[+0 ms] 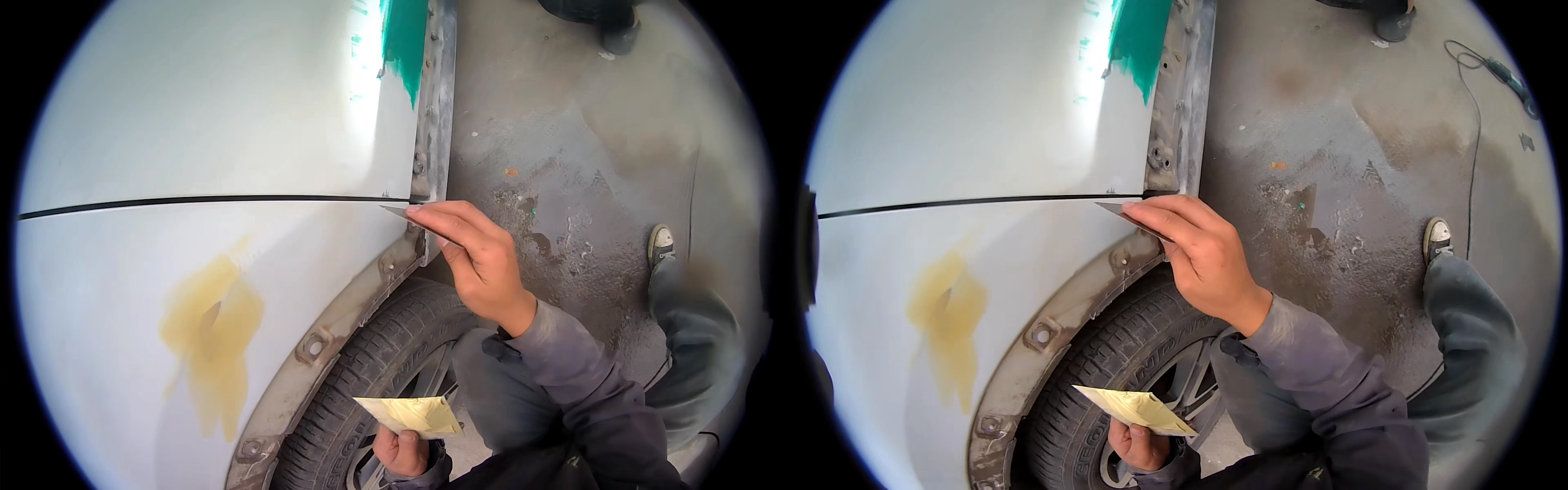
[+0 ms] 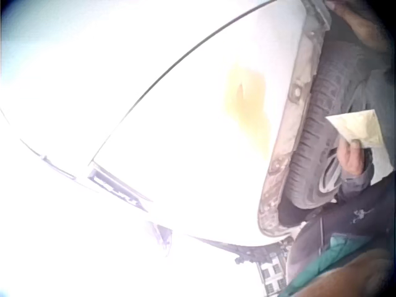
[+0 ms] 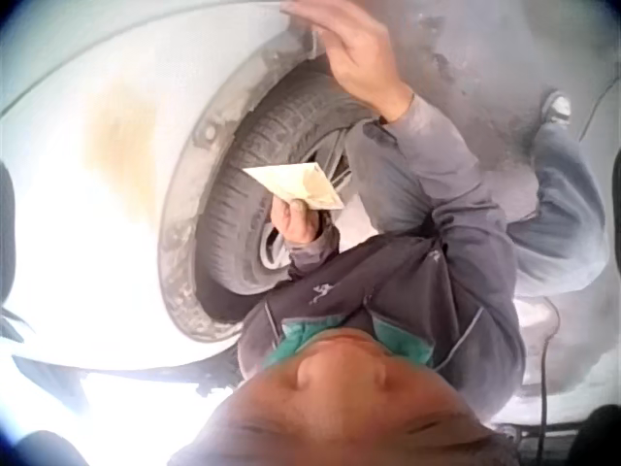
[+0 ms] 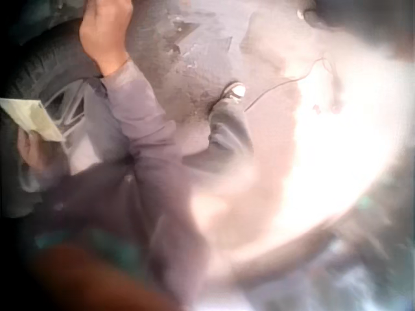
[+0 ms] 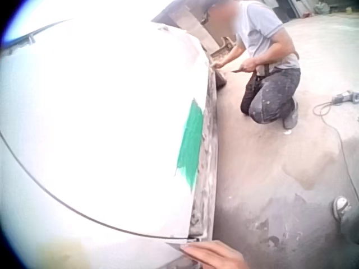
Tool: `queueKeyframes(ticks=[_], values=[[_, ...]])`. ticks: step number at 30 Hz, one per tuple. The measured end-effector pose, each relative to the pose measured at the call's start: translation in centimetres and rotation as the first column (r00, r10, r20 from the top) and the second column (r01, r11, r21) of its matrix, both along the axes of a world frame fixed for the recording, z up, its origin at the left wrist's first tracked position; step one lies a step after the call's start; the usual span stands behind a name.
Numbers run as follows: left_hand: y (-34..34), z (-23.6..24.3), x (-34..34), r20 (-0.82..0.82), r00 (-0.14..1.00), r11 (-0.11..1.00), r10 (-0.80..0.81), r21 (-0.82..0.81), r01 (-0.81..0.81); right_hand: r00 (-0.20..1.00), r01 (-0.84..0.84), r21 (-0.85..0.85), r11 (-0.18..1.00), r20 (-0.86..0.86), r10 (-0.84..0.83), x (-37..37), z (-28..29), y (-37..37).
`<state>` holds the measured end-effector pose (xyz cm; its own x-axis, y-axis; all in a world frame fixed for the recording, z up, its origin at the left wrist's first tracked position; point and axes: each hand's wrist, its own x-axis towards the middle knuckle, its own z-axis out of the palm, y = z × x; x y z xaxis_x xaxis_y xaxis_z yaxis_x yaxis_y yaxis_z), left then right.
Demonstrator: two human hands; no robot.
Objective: The person mixes a yellow body filler with a hardener on a mixing board using a putty knife. They then apply the mixed filler to a damaged area on the front fender of a white car, smoothing it over the surface.
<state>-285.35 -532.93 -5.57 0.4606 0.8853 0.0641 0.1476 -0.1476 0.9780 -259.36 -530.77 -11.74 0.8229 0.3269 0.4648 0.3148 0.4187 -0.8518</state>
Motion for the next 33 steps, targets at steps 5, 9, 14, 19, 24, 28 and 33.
queueKeyframes(ticks=[5,9,14,19,24,28,33], values=[[0.5,-0.7,-1.6,-0.051,0.998,1.0,0.02,-0.005,-0.02,0.972,0.21,-0.039,0.977,0.115,-0.205,-1.8,0.0,2.1],[0.0,-0.2,-2.6,-0.141,0.99,0.992,-0.023,-0.126,0.005,0.973,0.222,-0.045,0.974,0.078,-0.218,-5.4,0.0,2.7],[0.2,-0.9,-3.6,-0.135,0.991,0.985,-0.008,-0.173,-0.015,0.983,0.178,-0.048,0.983,0.053,-0.175,-2.7,-0.6,1.3],[0.5,-1.2,-3.8,-0.092,0.996,0.977,-0.01,-0.213,-0.01,0.966,0.221,-0.035,0.975,0.143,-0.214,-2.2,-0.3,3.3],[0.7,-1.5,-4.4,-0.126,0.991,0.977,-0.054,-0.212,0.026,0.955,0.277,-0.055,0.959,0.13,-0.268,-4.5,0.0,3.6],[0.5,-1.6,-4.5,-0.151,0.988,0.986,-0.02,-0.166,-0.006,0.976,0.199,-0.026,0.98,0.099,-0.196,-3.6,-0.5,2.2],[0.4,-1.9,-5.2,-0.109,0.994,0.981,0.007,-0.192,-0.028,0.984,0.169,-0.022,0.985,0.058,-0.168,-1.8,0.0,2.9]])
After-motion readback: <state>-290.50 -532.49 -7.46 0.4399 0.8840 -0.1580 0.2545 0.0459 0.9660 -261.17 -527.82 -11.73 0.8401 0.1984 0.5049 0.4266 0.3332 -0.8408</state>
